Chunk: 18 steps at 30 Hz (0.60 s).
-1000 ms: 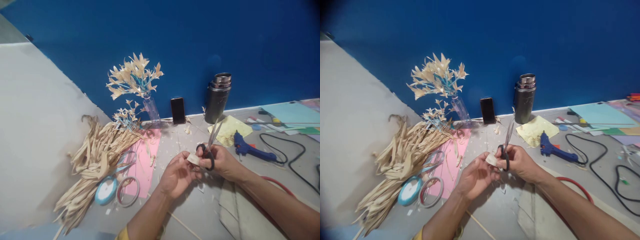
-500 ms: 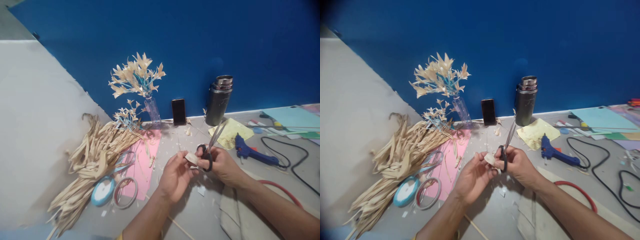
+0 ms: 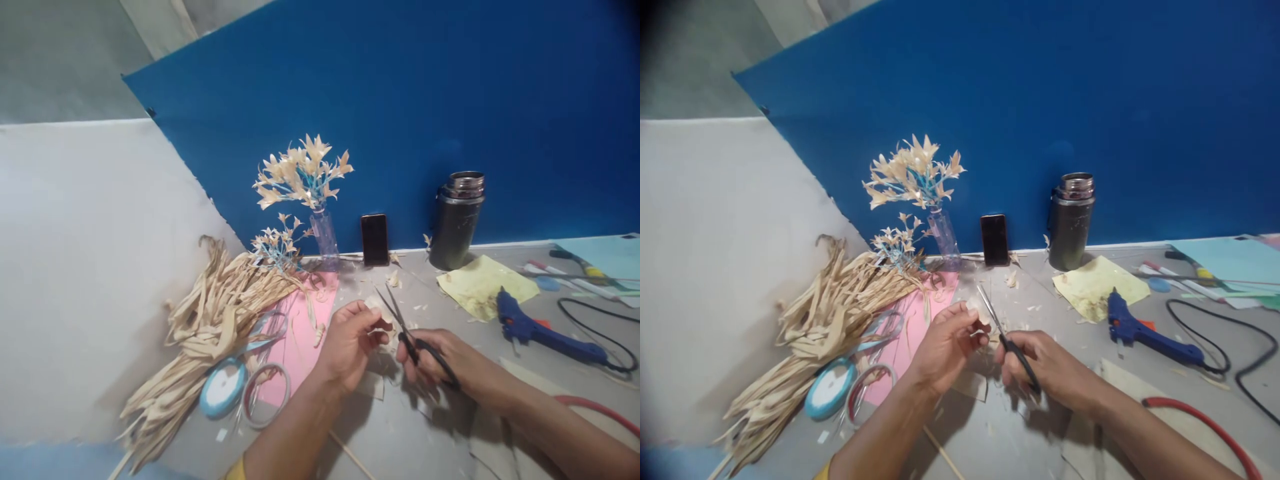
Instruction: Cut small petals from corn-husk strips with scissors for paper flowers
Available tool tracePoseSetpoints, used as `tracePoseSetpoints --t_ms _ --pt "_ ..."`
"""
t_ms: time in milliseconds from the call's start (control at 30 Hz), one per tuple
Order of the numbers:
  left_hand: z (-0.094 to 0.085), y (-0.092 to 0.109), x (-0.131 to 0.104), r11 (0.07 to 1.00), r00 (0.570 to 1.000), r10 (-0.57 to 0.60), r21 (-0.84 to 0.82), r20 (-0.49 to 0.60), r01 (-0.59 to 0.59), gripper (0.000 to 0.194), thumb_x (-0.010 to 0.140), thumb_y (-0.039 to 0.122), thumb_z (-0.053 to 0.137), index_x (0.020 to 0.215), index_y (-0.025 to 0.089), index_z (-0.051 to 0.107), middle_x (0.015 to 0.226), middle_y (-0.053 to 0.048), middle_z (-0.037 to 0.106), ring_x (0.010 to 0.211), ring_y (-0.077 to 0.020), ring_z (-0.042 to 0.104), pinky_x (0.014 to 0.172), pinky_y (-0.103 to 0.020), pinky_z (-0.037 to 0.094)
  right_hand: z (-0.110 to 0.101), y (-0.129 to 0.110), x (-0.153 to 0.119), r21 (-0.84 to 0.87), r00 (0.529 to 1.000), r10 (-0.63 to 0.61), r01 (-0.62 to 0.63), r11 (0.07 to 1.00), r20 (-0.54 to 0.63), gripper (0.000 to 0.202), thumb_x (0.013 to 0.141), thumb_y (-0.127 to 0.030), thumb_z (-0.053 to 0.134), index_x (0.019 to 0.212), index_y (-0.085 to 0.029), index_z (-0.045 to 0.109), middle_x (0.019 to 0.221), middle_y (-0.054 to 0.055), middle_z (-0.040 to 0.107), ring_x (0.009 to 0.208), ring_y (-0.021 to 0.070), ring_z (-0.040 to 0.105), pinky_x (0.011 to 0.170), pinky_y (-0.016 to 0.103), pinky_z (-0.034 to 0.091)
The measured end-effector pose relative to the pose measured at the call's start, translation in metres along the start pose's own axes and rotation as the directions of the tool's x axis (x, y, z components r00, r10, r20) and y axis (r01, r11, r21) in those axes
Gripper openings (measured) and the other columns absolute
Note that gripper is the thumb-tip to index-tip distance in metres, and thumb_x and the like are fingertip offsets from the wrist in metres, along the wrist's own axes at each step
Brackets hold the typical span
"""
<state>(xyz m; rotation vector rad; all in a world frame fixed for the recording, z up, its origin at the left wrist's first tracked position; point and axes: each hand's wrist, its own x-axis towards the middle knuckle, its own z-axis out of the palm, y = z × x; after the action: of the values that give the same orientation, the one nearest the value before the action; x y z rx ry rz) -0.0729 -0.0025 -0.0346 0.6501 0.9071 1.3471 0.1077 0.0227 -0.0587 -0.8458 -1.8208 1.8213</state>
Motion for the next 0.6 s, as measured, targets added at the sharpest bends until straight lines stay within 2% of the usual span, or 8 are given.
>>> tracePoseSetpoints --t_ms 67,167,233,367,433,600 --pt "-0.002 -0.001 0.001 0.999 0.999 0.033 0.021 0.007 -0.033 0.024 0.068 0.022 0.076 0.062 0.015 0.054 0.061 0.000 0.058 0.062 -0.0126 0.059 0.059 -0.024 0.043 0.003 -0.001 0.000 -0.031 0.998 0.028 -0.026 0.999 0.050 0.030 0.084 -0.045 0.061 0.087 -0.014 0.062 0.070 0.004 0.067 0.056 0.0120 0.049 0.052 0.023 0.039" --pt "-0.006 -0.003 0.000 0.998 0.998 0.056 -0.014 0.002 -0.056 0.024 0.068 0.022 0.076 0.065 0.015 0.054 0.063 0.000 0.059 0.063 -0.0123 0.059 0.060 -0.024 0.043 0.005 0.000 0.000 -0.048 0.997 0.045 -0.042 0.998 0.064 0.031 0.084 -0.044 0.061 0.086 -0.014 0.062 0.068 0.003 0.066 0.054 0.0111 0.047 0.051 0.023 0.038" --pt "-0.007 -0.005 0.000 0.996 0.999 0.034 -0.078 -0.004 -0.034 0.025 0.068 0.022 0.078 0.067 0.015 0.054 0.064 0.000 0.060 0.064 -0.0123 0.059 0.060 -0.023 0.043 0.006 0.002 0.002 -0.018 0.999 0.035 -0.034 0.999 0.030 0.033 0.084 -0.047 0.061 0.086 -0.014 0.061 0.066 0.003 0.064 0.053 0.0111 0.047 0.051 0.023 0.037" --pt "-0.007 -0.009 -0.001 0.989 1.000 0.006 -0.145 -0.012 -0.008 0.025 0.065 0.018 0.079 0.073 0.015 0.056 0.066 -0.001 0.063 0.063 -0.0119 0.060 0.060 -0.022 0.043 0.007 0.005 0.004 0.041 0.993 0.010 -0.006 0.999 -0.115 0.041 0.079 -0.058 0.065 0.085 -0.017 0.059 0.063 -0.001 0.058 0.053 0.0112 0.046 0.049 0.023 0.037" --pt "-0.005 -0.012 -0.001 0.986 1.000 0.001 -0.167 -0.013 -0.003 0.024 0.064 0.016 0.079 0.074 0.015 0.057 0.068 -0.003 0.066 0.065 -0.0127 0.061 0.060 -0.022 0.044 0.007 0.006 0.004 0.041 0.991 -0.008 0.014 0.999 -0.133 0.044 0.082 -0.061 0.062 0.085 -0.017 0.059 0.067 0.000 0.059 0.054 0.0111 0.046 0.051 0.024 0.038" --pt "-0.003 -0.020 -0.002 0.965 1.000 -0.014 -0.262 0.005 0.014 0.022 0.066 0.015 0.078 0.076 0.014 0.058 0.075 -0.004 0.067 0.069 -0.0123 0.061 0.061 -0.022 0.044 0.012 0.015 0.002 0.086 0.997 -0.075 0.072 0.994 0.033 0.051 0.090 -0.065 0.050 0.095 -0.015 0.060 0.078 0.005 0.065 0.061 0.0140 0.055 0.057 0.026 0.041"
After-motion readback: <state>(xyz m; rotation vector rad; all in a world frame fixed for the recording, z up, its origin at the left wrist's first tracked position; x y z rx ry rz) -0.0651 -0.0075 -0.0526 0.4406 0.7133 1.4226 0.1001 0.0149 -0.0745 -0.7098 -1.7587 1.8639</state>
